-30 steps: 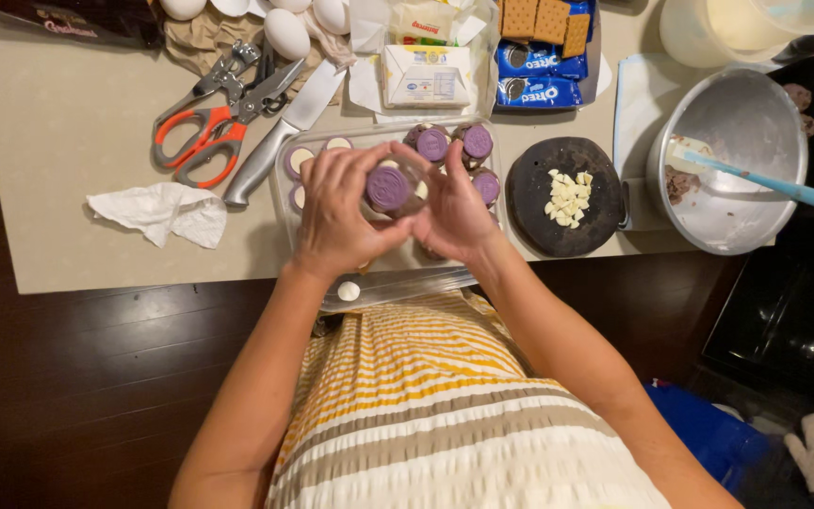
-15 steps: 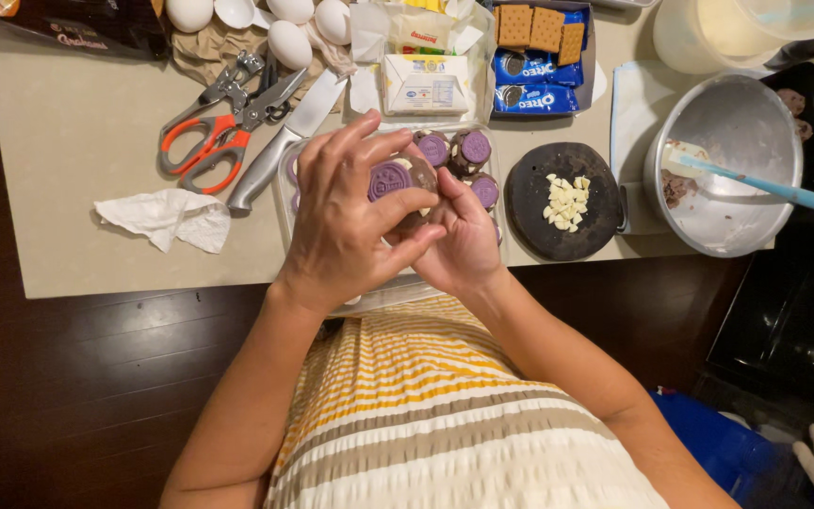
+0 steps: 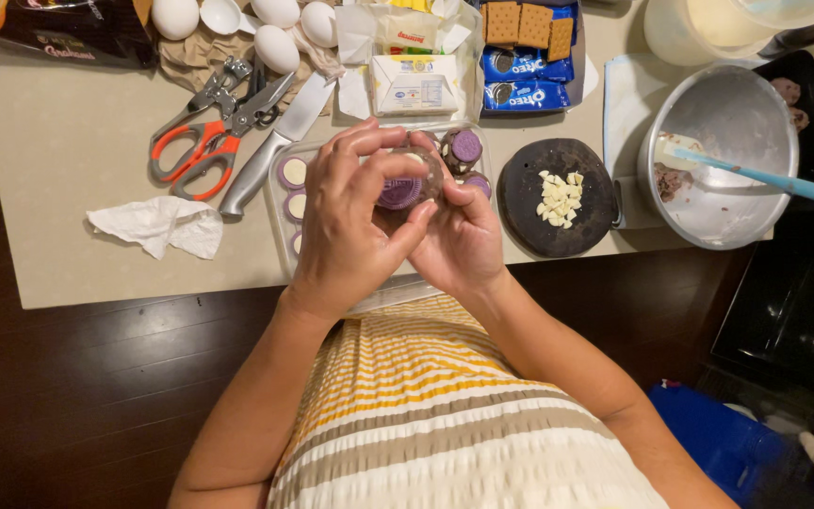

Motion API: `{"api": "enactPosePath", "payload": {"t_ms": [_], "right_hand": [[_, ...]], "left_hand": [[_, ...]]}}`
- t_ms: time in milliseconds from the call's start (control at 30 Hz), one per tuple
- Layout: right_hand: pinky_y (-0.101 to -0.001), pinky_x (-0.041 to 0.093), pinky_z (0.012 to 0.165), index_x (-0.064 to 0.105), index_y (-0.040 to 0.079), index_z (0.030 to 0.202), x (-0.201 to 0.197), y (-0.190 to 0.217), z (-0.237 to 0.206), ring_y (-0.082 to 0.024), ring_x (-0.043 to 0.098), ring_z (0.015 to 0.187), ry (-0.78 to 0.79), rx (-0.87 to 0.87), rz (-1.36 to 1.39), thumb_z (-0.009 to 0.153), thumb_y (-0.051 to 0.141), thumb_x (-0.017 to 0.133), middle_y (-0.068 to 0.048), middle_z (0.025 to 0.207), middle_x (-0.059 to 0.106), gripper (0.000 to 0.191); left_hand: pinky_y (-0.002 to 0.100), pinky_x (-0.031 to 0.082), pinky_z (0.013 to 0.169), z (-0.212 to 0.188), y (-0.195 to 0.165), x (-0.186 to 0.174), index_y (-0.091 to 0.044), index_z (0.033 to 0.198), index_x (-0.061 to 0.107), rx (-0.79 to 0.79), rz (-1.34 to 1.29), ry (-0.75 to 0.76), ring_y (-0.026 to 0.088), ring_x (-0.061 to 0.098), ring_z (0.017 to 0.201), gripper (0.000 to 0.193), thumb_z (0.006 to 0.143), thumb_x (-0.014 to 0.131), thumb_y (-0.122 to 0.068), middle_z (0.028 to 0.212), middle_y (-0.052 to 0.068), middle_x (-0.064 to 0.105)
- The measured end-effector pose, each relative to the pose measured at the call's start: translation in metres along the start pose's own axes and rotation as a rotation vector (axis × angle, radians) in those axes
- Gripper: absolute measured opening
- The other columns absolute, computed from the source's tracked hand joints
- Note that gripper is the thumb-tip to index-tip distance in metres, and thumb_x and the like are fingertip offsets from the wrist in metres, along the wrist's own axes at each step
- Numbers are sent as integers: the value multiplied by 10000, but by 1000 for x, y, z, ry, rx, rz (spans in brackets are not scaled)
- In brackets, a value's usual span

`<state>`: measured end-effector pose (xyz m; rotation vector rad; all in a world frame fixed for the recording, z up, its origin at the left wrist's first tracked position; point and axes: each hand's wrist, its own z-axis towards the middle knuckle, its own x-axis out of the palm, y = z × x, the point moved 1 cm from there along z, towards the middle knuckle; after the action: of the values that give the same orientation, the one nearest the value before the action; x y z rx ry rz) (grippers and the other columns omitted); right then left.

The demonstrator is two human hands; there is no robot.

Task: The person assembles small confectionery items by hand. They flatten a brown dough ball, place a white filling on top, and cover it with a purple cookie, pressing the layers together. The finished items are placed in a clear plastic tray.

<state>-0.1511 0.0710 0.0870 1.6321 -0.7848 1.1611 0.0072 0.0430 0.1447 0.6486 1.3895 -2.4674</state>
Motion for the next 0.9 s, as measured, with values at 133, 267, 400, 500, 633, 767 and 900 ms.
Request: {"api": "enactPosePath", "payload": {"t_ms": [133,267,400,500,633,767,900], "right_hand": [[-499,243,1353,343,95,1626,-1,0,-1,-284,391,1547,-95,-21,-72,1065,250,452,-104,1629,429,592],[-547,239,1341,377,93,1608,1,4,-2,-331,396,1533,-76,15,-36,1056,259,467,-146,1610,444,583],[-575,240,1332,393,100,1606,6,8,-5,-364,416,1530,59,9,83,1082,307,446,-170,1603,466,566],[-587,232,1330,376,115,1600,4,6,-6,-352,387,1533,-100,20,14,1080,290,433,-157,1605,441,551],[-546,223,1334,363,157,1607,1,3,-6,-321,367,1548,-91,4,-55,1064,280,432,-124,1626,423,560],[-522,227,1338,372,117,1613,-1,2,-8,-301,370,1554,-65,-23,-75,1080,309,419,-132,1640,416,568],[-502,240,1336,382,80,1612,-3,0,-9,-320,395,1535,-40,1,9,1111,405,388,-189,1623,429,598]], "left_hand": [[448,400,1193,1,1,5,-113,1352,558,-46,-123,36,307,527,1395,580,856,856,-144,1427,87,570],[464,379,1225,1,5,-4,-95,1446,483,26,-210,100,356,470,1454,748,828,891,-202,1534,150,462],[462,371,1218,-2,10,-9,-114,1485,486,41,-133,157,355,456,1452,820,783,902,-193,1561,153,443],[446,380,1229,-2,12,-1,-137,1479,485,29,-158,125,324,475,1458,803,800,909,-196,1551,122,478],[441,373,1245,-2,15,7,-112,1491,460,53,-171,95,311,483,1465,832,804,918,-210,1546,113,488],[455,374,1259,-6,16,15,-85,1531,427,14,-172,70,314,476,1477,890,804,925,-209,1538,122,494],[428,435,1195,-9,20,20,-88,1561,384,-61,-210,49,347,420,1484,992,776,961,-274,1546,150,456]]}}
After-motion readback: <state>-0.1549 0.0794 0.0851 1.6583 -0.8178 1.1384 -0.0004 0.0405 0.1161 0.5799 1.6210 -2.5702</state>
